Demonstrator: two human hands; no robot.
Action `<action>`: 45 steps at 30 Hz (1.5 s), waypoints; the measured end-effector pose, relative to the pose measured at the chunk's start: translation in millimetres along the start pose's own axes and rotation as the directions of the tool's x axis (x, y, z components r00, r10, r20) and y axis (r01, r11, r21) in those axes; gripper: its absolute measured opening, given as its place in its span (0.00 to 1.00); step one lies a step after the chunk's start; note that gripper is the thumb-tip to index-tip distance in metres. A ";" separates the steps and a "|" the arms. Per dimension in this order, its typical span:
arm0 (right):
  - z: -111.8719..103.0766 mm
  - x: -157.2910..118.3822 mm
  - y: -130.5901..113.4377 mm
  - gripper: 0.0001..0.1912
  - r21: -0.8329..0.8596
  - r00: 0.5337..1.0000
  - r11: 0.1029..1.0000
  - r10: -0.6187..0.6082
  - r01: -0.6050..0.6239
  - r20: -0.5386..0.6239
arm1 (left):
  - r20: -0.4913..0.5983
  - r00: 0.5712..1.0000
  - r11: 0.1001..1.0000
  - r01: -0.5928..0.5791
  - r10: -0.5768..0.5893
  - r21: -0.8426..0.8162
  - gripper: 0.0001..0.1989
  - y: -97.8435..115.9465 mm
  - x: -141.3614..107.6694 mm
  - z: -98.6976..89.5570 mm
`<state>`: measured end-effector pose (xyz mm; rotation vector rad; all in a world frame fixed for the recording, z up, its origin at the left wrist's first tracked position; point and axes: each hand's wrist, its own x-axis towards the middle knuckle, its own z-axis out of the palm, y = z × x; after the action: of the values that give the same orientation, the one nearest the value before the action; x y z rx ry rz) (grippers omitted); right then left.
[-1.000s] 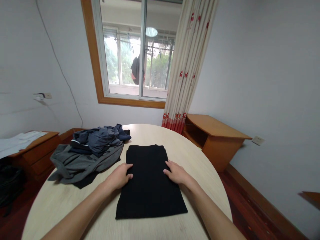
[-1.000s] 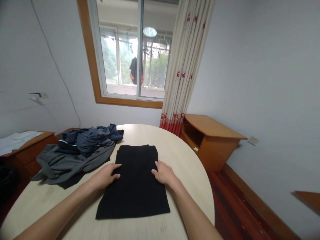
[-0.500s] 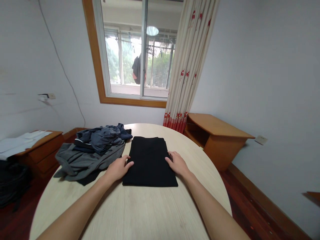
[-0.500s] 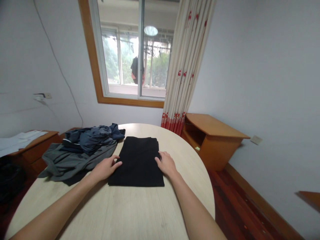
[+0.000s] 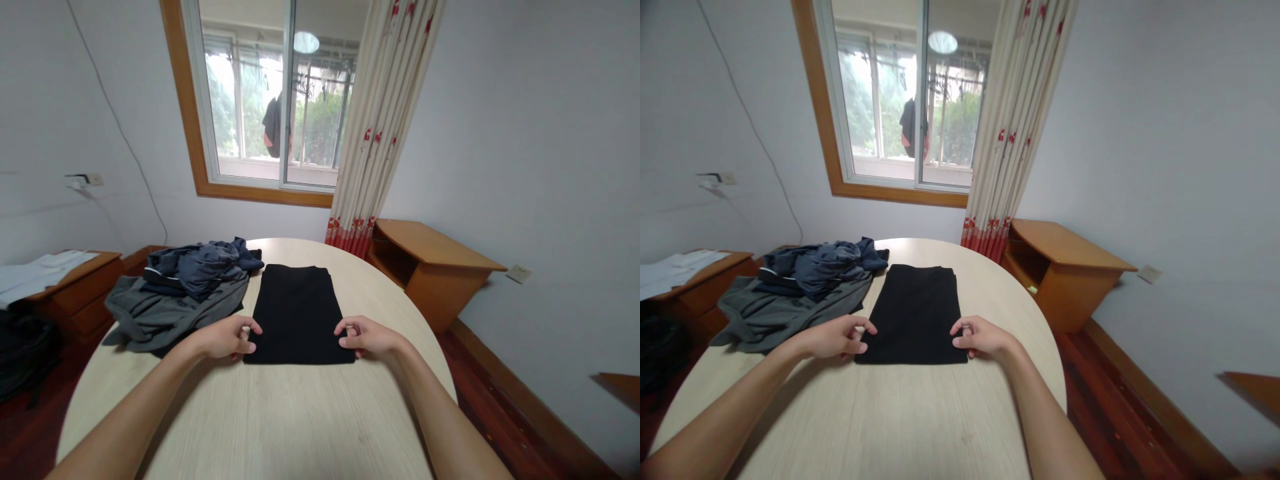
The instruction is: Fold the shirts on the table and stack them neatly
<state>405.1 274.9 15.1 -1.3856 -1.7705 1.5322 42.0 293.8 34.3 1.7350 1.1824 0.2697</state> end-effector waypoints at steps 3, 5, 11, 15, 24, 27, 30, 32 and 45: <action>-0.1 -2.2 -3.6 0.17 -0.057 0.999 0.998 0.036 -0.035 0.015 | -0.089 0.994 0.991 0.069 -0.059 0.119 0.23 0.6 0.7 2.0; -0.8 -1.4 -3.2 0.15 -0.095 0.999 0.995 0.039 -0.038 0.006 | -0.173 0.981 0.968 0.126 -0.089 0.216 0.20 1.4 1.4 4.8; -2.2 -5.8 -3.2 0.11 -0.194 0.987 0.968 0.160 -0.160 -0.015 | -0.246 0.962 0.825 0.236 -0.122 0.514 0.16 13.8 -4.3 16.8; 3.6 -14.3 -17.5 0.10 -0.395 0.961 0.883 0.183 -0.254 -0.209 | -0.295 0.952 0.702 0.268 -0.086 0.660 0.15 29.2 -12.9 23.8; 74.9 35.3 -25.8 0.30 -0.860 0.818 0.496 -0.540 0.122 -0.196 | -0.157 0.823 0.613 -0.265 0.546 0.744 0.27 13.5 33.6 73.7; 74.9 43.3 -9.8 0.34 -0.866 0.892 0.495 -0.419 0.070 -0.168 | -0.158 0.857 0.620 -0.215 0.490 0.755 0.31 -5.9 40.8 78.9; 59.1 42.3 2.4 0.36 -0.847 0.903 0.530 -0.347 -0.032 -0.252 | -0.225 0.875 0.650 -0.127 0.429 0.749 0.32 -16.5 36.4 71.6; 48.9 40.9 7.1 0.37 -0.825 0.898 0.558 -0.311 -0.093 -0.311 | -0.266 0.889 0.676 -0.063 0.372 0.735 0.32 -18.4 33.1 65.1; 21.0 34.3 5.6 0.15 -0.651 0.801 0.756 -0.348 -0.068 -0.487 | -0.512 0.805 0.904 -0.069 0.300 0.422 0.19 -14.1 31.9 32.3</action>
<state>375.9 293.6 -6.1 -1.7127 -1.9751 0.2798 70.2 301.0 -3.2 2.2134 1.5662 0.7667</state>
